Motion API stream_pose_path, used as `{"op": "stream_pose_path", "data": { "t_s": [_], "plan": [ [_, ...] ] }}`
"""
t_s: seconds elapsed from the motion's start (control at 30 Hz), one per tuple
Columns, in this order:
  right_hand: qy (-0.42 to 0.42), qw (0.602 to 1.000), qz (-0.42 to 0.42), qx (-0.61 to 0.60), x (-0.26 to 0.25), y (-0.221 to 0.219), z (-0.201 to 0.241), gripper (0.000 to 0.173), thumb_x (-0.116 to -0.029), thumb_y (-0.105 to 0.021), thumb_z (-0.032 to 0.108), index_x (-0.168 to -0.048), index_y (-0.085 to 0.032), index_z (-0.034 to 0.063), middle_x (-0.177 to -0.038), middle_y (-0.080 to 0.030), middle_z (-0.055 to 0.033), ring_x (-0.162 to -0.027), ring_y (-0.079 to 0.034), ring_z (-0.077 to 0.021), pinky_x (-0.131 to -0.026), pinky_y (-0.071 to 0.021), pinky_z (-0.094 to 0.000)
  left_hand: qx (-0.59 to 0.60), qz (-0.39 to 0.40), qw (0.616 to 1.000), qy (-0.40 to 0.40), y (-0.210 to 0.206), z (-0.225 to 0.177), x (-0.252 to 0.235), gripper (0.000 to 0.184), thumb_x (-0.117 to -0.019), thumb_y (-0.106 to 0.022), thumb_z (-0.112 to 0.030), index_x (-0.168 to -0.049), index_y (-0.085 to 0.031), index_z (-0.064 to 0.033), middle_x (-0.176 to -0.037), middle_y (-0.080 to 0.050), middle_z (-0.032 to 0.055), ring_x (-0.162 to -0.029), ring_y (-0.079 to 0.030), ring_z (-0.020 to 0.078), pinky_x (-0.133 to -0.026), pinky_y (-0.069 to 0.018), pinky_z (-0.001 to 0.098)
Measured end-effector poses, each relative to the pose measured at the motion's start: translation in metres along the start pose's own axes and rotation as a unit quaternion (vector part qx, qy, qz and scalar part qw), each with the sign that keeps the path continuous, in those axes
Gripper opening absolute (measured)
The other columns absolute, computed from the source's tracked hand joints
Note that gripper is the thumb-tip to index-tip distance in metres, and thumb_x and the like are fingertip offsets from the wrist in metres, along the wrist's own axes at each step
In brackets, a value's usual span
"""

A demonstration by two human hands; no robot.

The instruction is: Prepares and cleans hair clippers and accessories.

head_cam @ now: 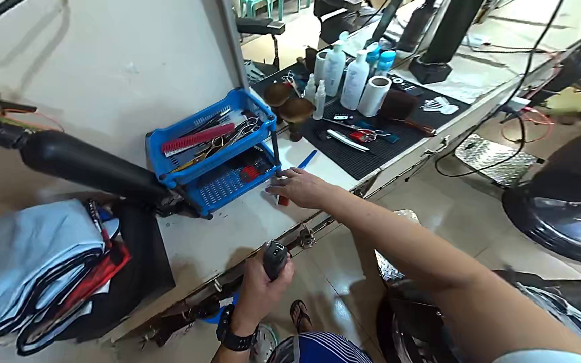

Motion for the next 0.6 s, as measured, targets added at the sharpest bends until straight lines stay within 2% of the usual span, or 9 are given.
{"op": "stream_pose_path", "data": {
  "t_s": [0.1,0.2,0.27,0.3,0.4,0.47,0.5,0.57,0.6],
  "plan": [
    [0.004,0.997,0.045,0.055,-0.004,-0.010,-0.007,0.035,-0.0949,-0.058,-0.006,-0.125,-0.069,0.0089,-0.126,-0.067,-0.0162,-0.125,-0.058,-0.0378,-0.112,-0.0419,-0.0546,-0.054,-0.006,0.998,0.010,0.003,0.002,0.010,0.024,-0.0927,-0.067,-0.014,-0.110,-0.064,0.0023,-0.086,-0.071,0.0033,-0.075,-0.070,0.0100,-0.071,-0.0617,0.0279],
    [-0.054,0.997,0.048,-0.002,0.006,0.001,-0.018,0.024,-0.0972,-0.060,0.004,-0.120,-0.062,-0.0017,-0.116,-0.065,-0.0218,-0.114,-0.063,-0.0401,-0.102,-0.0489,-0.0541,-0.076,-0.010,0.997,0.024,-0.001,0.004,0.017,0.024,-0.0918,-0.068,-0.014,-0.110,-0.064,0.0010,-0.086,-0.071,0.0028,-0.075,-0.070,0.0086,-0.071,-0.0617,0.0271],
    [-0.114,0.986,-0.014,-0.121,0.030,0.019,-0.027,0.025,-0.0959,-0.061,0.011,-0.117,-0.055,-0.0009,-0.098,-0.067,-0.0189,-0.092,-0.069,-0.0371,-0.081,-0.0560,-0.0567,-0.095,-0.008,0.995,0.032,-0.006,0.006,0.019,0.024,-0.0917,-0.068,-0.015,-0.110,-0.065,-0.0005,-0.086,-0.071,0.0020,-0.075,-0.070,0.0070,-0.071,-0.0614,0.0260],
    [-0.133,0.972,-0.059,-0.186,0.048,0.027,-0.029,0.025,-0.0983,-0.057,0.012,-0.120,-0.053,-0.0005,-0.091,-0.067,-0.0175,-0.083,-0.069,-0.0345,-0.074,-0.0571,-0.0561,-0.107,-0.004,0.994,0.036,-0.010,0.007,0.020,0.025,-0.0915,-0.068,-0.017,-0.111,-0.065,-0.0011,-0.087,-0.072,0.0017,-0.076,-0.070,0.0063,-0.072,-0.0613,0.0257],
    [-0.177,0.898,-0.112,-0.388,0.116,0.031,-0.018,0.032,-0.1086,-0.037,0.029,-0.130,-0.053,0.0101,-0.083,-0.063,-0.0071,-0.065,-0.062,-0.0178,-0.058,-0.0546,-0.0380,-0.118,0.015,0.991,0.063,-0.025,0.014,0.023,0.031,-0.0910,-0.068,-0.018,-0.117,-0.066,-0.0003,-0.090,-0.073,0.0022,-0.079,-0.071,0.0063,-0.075,-0.0613,0.0261],
    [-0.177,0.849,-0.095,-0.489,0.157,0.027,0.002,0.045,-0.1090,-0.028,0.040,-0.130,-0.055,0.0112,-0.083,-0.062,-0.0051,-0.066,-0.060,-0.0141,-0.060,-0.0524,-0.0321,-0.115,0.035,0.990,0.080,-0.040,0.016,0.026,0.033,-0.0904,-0.068,-0.018,-0.118,-0.065,0.0007,-0.092,-0.073,0.0029,-0.080,-0.070,0.0061,-0.076,-0.0607,0.0258],
    [-0.168,0.844,-0.099,-0.499,0.175,0.029,0.011,0.046,-0.1095,-0.028,0.041,-0.127,-0.057,0.0100,-0.084,-0.062,-0.0047,-0.068,-0.061,-0.0135,-0.063,-0.0535,-0.0313,-0.107,0.047,0.989,0.085,-0.049,0.017,0.028,0.034,-0.0904,-0.068,-0.017,-0.119,-0.065,0.0012,-0.092,-0.073,0.0031,-0.079,-0.070,0.0066,-0.076,-0.0610,0.0262],
    [-0.137,0.869,-0.135,-0.457,0.207,0.044,0.027,0.039,-0.1101,-0.037,0.036,-0.124,-0.062,0.0100,-0.090,-0.065,-0.0024,-0.074,-0.065,-0.0112,-0.068,-0.0574,-0.0304,-0.087,0.074,0.990,0.088,-0.071,0.015,0.031,0.033,-0.0910,-0.067,-0.016,-0.119,-0.065,0.0019,-0.091,-0.073,0.0033,-0.077,-0.071,0.0083,-0.075,-0.0617,0.0280],
    [-0.111,0.884,-0.163,-0.424,0.221,0.054,0.037,0.035,-0.1094,-0.042,0.033,-0.125,-0.064,0.0105,-0.098,-0.066,-0.0019,-0.080,-0.066,-0.0098,-0.071,-0.0591,-0.0296,-0.076,0.087,0.990,0.083,-0.083,0.013,0.032,0.030,-0.0911,-0.067,-0.015,-0.116,-0.065,0.0015,-0.090,-0.072,0.0029,-0.076,-0.071,0.0088,-0.074,-0.0621,0.0284]
  ]
}}
Point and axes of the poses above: each hand's wrist, its own x-axis away from the middle knuckle, its own y-axis out of the back of the hand, z = x × y, the point moved 10 cm from there along -x, towards the middle knuckle
